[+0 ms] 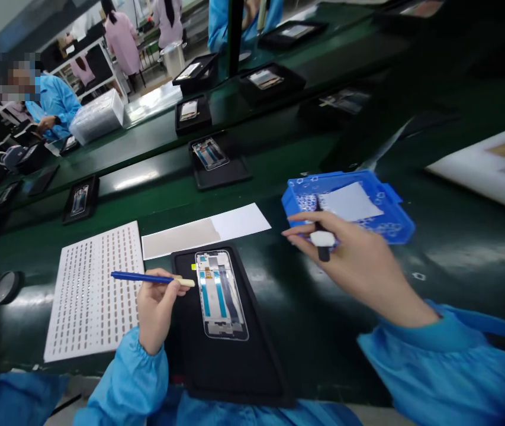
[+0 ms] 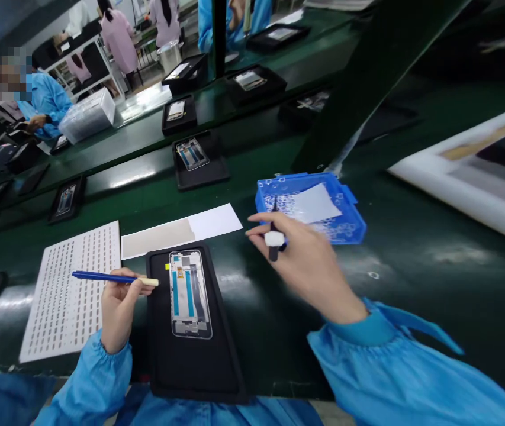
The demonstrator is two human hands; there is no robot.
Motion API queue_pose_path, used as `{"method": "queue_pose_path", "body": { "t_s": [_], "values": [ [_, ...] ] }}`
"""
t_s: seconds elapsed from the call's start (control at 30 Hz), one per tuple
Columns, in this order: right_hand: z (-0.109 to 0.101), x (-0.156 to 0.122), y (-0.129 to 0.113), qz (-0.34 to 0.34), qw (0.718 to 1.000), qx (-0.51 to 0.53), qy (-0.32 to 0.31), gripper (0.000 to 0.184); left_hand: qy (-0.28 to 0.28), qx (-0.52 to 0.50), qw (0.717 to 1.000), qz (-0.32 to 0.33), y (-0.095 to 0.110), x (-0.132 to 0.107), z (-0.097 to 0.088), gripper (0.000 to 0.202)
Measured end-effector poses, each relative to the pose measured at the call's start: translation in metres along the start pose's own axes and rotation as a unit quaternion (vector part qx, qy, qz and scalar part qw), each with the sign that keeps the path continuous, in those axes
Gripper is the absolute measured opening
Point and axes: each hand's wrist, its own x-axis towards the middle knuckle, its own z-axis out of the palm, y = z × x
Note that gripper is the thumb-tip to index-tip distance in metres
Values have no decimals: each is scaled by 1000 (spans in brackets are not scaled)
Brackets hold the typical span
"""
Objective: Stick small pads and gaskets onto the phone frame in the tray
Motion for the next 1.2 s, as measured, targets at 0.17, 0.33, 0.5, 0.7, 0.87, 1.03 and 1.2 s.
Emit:
{"method": "queue_pose_path", "body": {
  "t_s": [0.17,0.33,0.5,0.7,0.87,1.03,1.2],
  "values": [
    [48,-15,-33,-12,994,95,-61,23,-8,15,1000,-8,0,-3,-1,29],
    [76,-18,-36,-65,993,50,-90,20,-12,22,1000,-12,-2,-6,-3,28],
    [80,-15,-34,-83,995,12,-55,26,-18,27,999,-15,-7,-5,-5,25],
    [88,-14,-29,-106,991,-7,-85,41,-26,29,999,-14,-8,-5,-5,25],
    [85,-22,-37,-119,979,49,-156,35,-47,70,996,-7,-6,-3,-2,21],
    [56,-26,-24,-67,997,26,-37,24,-97,169,979,63,-6,7,9,10],
    [22,-42,3,-86,979,-184,-34,37,-126,201,968,86,-13,17,20,9]
  ]
}}
